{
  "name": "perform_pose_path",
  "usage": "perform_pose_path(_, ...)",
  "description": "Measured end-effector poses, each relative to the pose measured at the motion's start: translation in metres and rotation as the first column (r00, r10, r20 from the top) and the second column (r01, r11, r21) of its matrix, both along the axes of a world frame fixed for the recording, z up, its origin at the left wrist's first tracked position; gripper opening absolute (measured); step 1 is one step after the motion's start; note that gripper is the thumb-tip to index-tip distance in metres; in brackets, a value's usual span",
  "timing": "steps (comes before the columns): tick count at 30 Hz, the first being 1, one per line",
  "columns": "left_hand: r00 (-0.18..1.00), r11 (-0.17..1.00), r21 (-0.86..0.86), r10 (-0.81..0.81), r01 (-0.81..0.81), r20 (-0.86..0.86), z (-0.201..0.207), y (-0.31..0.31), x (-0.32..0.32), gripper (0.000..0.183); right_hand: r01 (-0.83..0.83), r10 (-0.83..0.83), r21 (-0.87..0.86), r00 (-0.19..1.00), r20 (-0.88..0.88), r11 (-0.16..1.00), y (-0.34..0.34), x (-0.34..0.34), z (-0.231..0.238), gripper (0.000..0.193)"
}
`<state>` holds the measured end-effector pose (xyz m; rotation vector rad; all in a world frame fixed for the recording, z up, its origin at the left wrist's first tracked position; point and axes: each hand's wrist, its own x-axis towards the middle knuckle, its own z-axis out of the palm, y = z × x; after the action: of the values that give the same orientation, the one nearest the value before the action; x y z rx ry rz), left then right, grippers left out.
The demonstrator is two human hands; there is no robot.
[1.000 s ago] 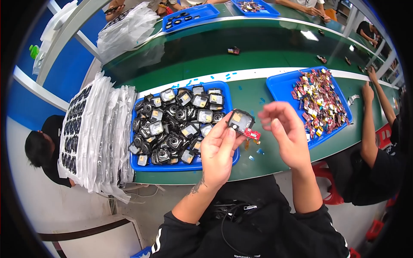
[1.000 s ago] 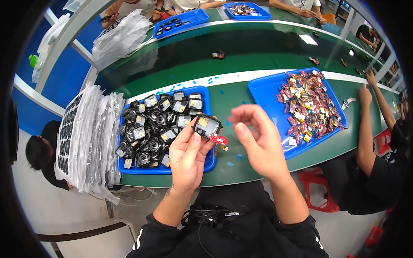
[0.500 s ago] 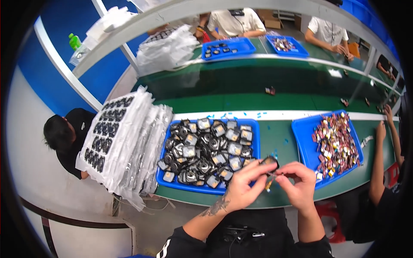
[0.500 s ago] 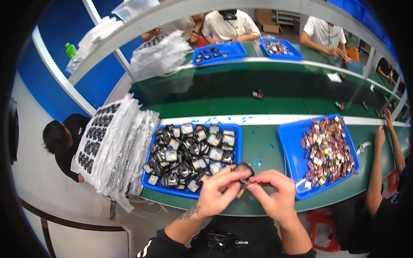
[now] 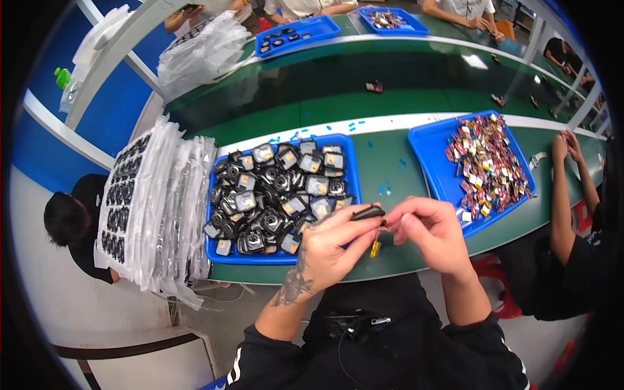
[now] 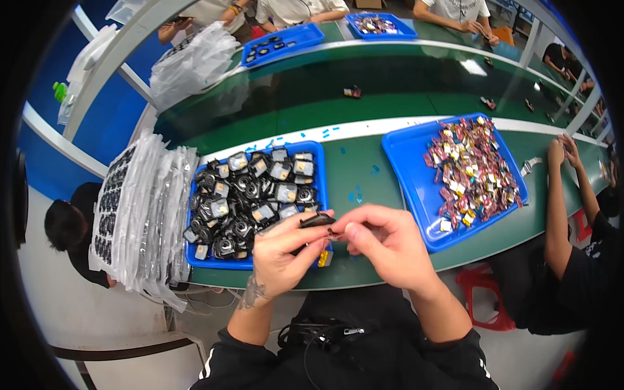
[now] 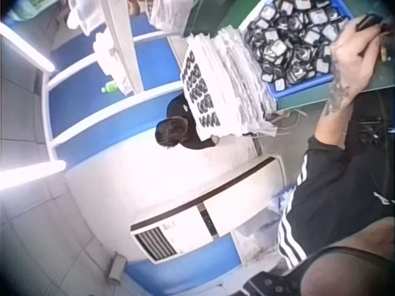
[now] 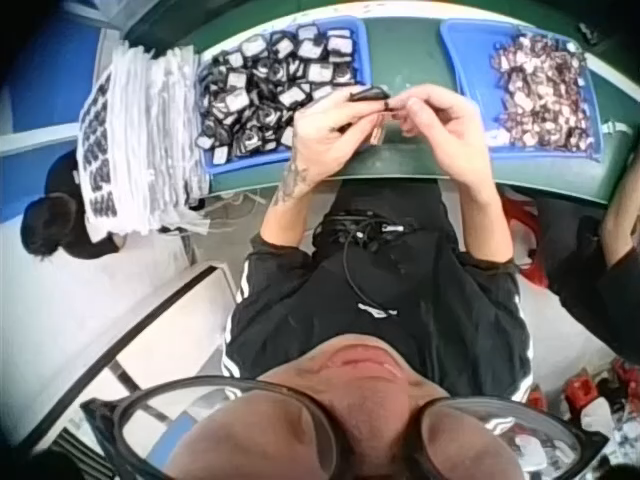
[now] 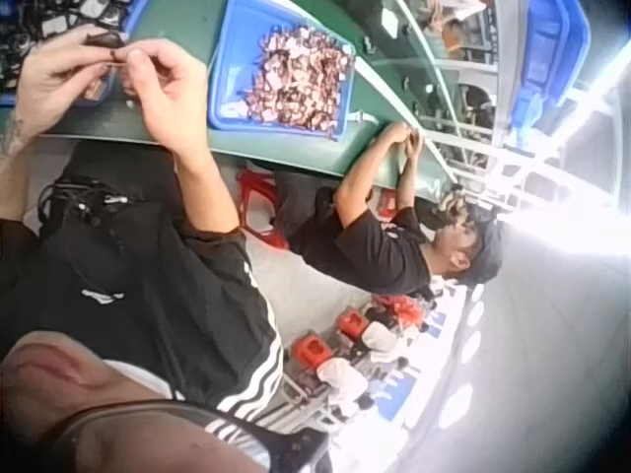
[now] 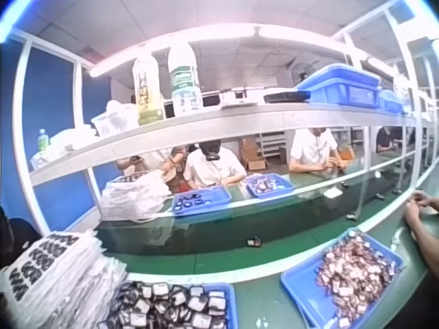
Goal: Assembling internal components of smartwatches on a factory production line, including installing batteries and circuit boards.
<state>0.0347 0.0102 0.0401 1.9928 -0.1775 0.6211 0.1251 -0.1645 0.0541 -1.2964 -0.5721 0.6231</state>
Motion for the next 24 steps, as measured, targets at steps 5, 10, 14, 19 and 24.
perform_pose_path(5,0.996,0.996,0.014,-0.083,0.084,-0.034,-0.001,-0.001,-0.002,0.019,0.057,-0.043,-0.037,0.952,0.303,0.998,-0.005,-0.001,-0.001,0.010)
perform_pose_path(10,0.990,0.993,0.048,-0.101,0.106,-0.094,0.002,-0.005,-0.007,0.019,-0.046,0.057,-0.087,0.989,0.140,0.995,-0.010,0.000,-0.002,0.008)
perform_pose_path(14,0.984,0.990,0.012,-0.141,0.143,-0.111,-0.002,-0.006,-0.009,0.017,-0.166,0.167,0.025,0.978,-0.128,0.986,-0.014,0.004,-0.007,0.008)
perform_pose_path(19,0.981,0.983,-0.112,-0.156,0.143,-0.118,-0.011,-0.008,-0.008,0.015,-0.122,0.143,0.090,0.945,-0.293,0.988,-0.014,-0.002,-0.021,0.007)
perform_pose_path(24,0.936,0.771,-0.633,-0.270,0.070,-0.225,-0.028,-0.016,-0.010,0.012,0.154,-0.159,0.067,0.983,0.089,0.986,-0.008,-0.020,-0.025,0.012)
